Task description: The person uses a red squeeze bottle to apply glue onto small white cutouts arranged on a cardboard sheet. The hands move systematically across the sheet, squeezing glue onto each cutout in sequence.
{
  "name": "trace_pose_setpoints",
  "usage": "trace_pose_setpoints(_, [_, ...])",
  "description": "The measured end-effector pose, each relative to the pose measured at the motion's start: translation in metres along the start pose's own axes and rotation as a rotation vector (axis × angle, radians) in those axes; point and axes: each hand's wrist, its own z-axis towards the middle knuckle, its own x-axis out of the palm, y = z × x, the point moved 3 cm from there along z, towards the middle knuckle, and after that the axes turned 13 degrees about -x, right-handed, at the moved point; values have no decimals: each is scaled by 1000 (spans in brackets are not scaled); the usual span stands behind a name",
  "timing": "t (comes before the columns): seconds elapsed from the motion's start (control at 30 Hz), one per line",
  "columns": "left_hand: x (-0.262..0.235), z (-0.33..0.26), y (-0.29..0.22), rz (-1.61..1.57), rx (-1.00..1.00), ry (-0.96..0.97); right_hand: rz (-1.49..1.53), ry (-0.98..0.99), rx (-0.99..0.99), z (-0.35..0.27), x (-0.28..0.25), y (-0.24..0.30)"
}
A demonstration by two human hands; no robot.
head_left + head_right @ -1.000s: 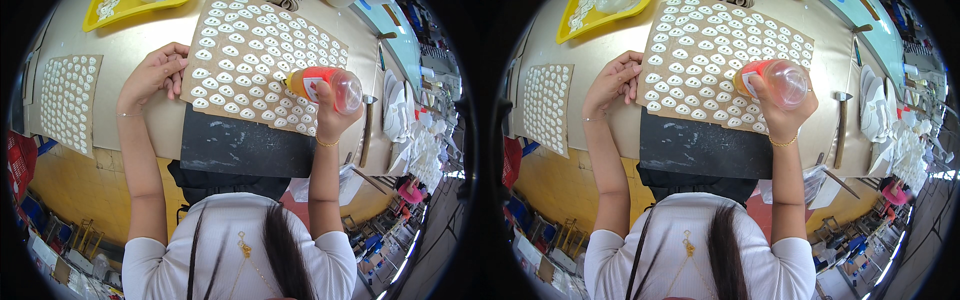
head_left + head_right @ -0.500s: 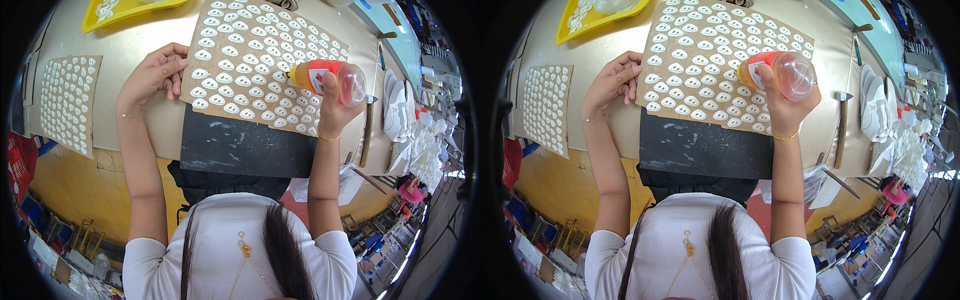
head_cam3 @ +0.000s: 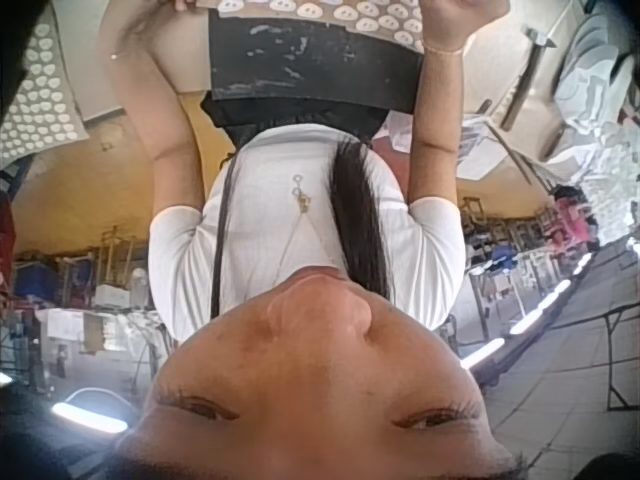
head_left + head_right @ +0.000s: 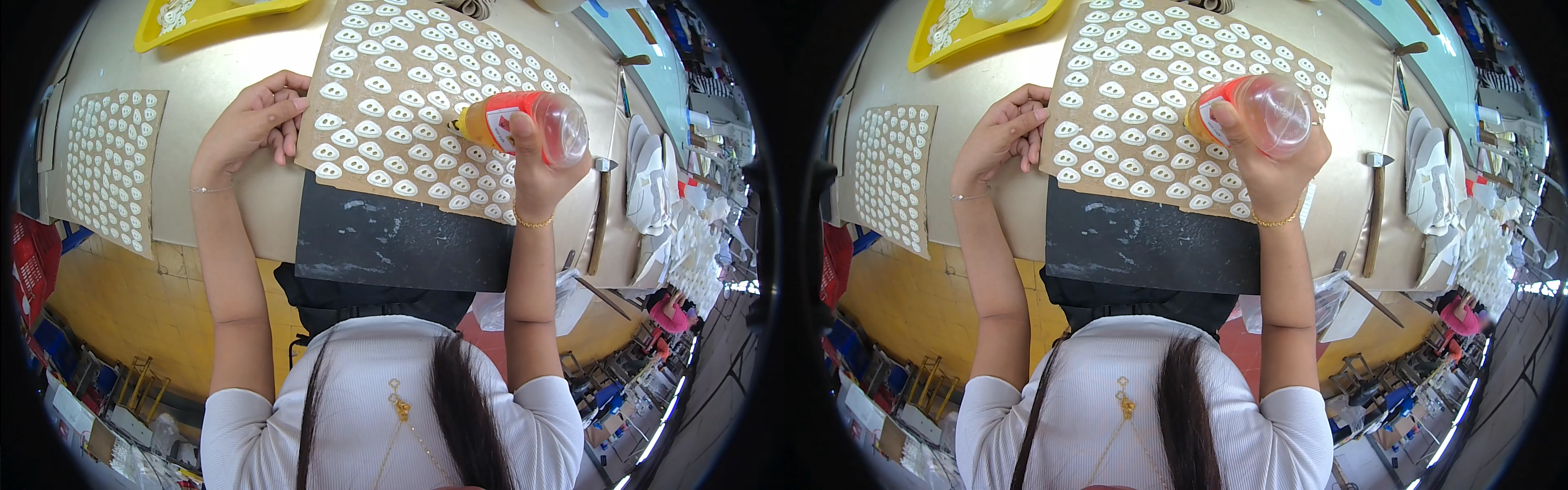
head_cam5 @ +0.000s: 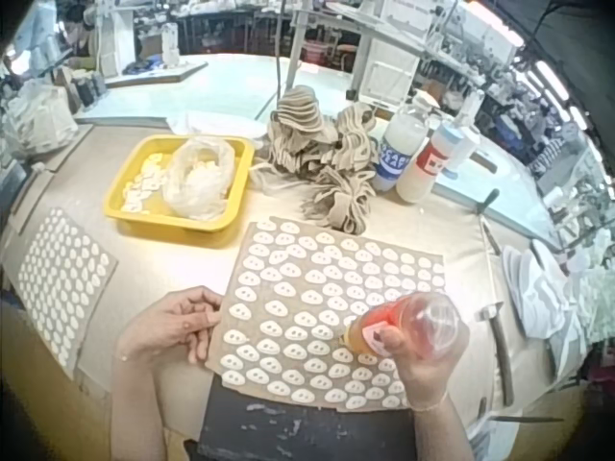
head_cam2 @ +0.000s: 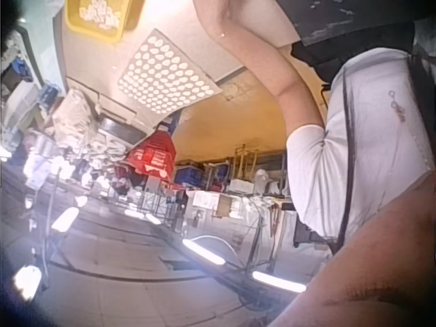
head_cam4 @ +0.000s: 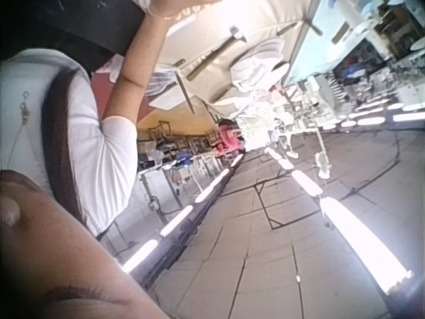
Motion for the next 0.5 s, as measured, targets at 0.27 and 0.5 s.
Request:
trace_pose_setpoints(0.27, [0,-1,-1,18,-5,-9,-5,-33,-21,-8,-8,2])
trace_pose_setpoints(0.5, [-1,1,0,-4,-2,-9,10,-74,36,-11,-21,3])
